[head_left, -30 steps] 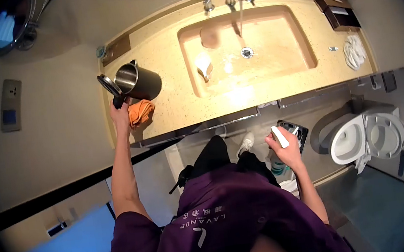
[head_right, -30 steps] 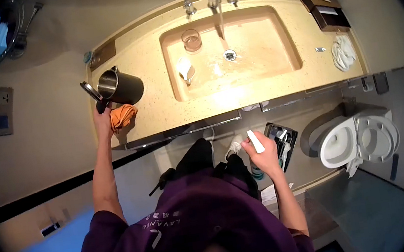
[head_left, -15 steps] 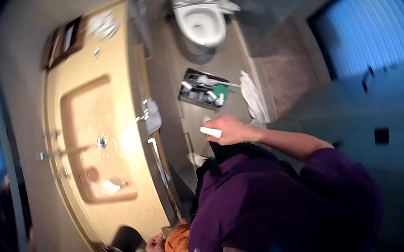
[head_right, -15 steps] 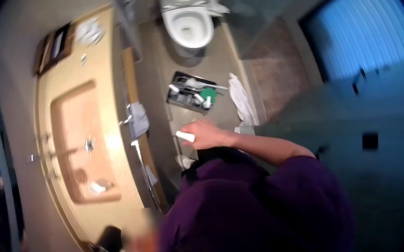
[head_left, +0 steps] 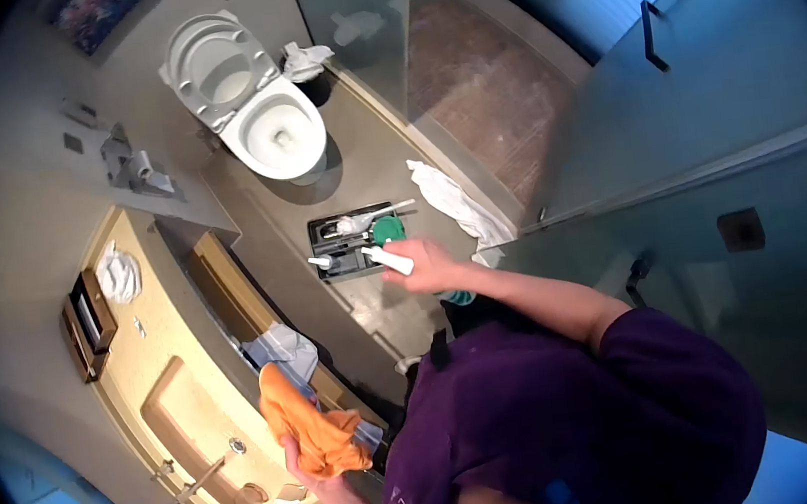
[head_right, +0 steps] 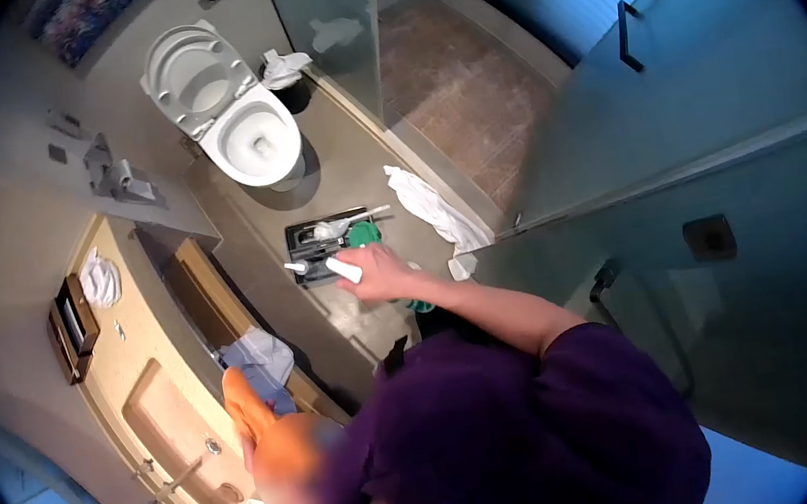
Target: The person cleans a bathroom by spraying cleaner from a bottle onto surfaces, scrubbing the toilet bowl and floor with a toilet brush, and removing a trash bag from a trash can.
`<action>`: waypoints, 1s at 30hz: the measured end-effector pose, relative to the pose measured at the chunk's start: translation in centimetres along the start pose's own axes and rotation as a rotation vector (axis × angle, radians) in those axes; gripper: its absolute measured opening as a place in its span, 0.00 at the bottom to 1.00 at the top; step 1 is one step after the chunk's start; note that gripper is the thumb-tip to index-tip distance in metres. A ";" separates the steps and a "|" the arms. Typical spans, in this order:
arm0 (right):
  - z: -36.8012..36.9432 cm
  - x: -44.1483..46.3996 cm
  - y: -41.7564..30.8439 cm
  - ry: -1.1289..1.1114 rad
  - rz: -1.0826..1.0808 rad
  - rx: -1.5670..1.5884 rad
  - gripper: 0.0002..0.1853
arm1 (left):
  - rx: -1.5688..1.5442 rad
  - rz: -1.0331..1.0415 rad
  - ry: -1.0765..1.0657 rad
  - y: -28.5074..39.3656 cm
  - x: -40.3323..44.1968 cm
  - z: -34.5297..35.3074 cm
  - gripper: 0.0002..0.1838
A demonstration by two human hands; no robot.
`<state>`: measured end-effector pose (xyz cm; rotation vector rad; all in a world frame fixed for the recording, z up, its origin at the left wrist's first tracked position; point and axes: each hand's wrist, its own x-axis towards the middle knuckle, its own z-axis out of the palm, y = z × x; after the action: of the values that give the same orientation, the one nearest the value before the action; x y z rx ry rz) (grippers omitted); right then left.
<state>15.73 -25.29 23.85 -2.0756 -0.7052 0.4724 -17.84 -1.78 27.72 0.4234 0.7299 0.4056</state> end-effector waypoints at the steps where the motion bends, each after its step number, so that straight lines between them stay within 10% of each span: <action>1: -0.9 1.4 1.7 0.015 0.055 0.039 0.14 | 0.084 -0.021 -0.113 -0.8 1.0 4.9 0.32; 4: -1.8 4.1 6.2 0.144 0.151 0.089 0.15 | 0.193 -0.187 0.099 -3.1 6.0 7.3 0.29; 18: -19.5 12.5 9.1 0.910 0.197 0.254 0.13 | 0.504 -0.478 -0.218 -1.4 16.9 28.5 0.21; 30: -39.8 31.2 15.1 1.098 -0.018 0.409 0.12 | 0.591 -0.673 -0.144 -13.1 28.4 45.0 0.19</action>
<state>66.70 -36.98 31.03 -1.5919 0.0421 -0.5019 35.90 -8.99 35.76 0.7154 0.7979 -0.4855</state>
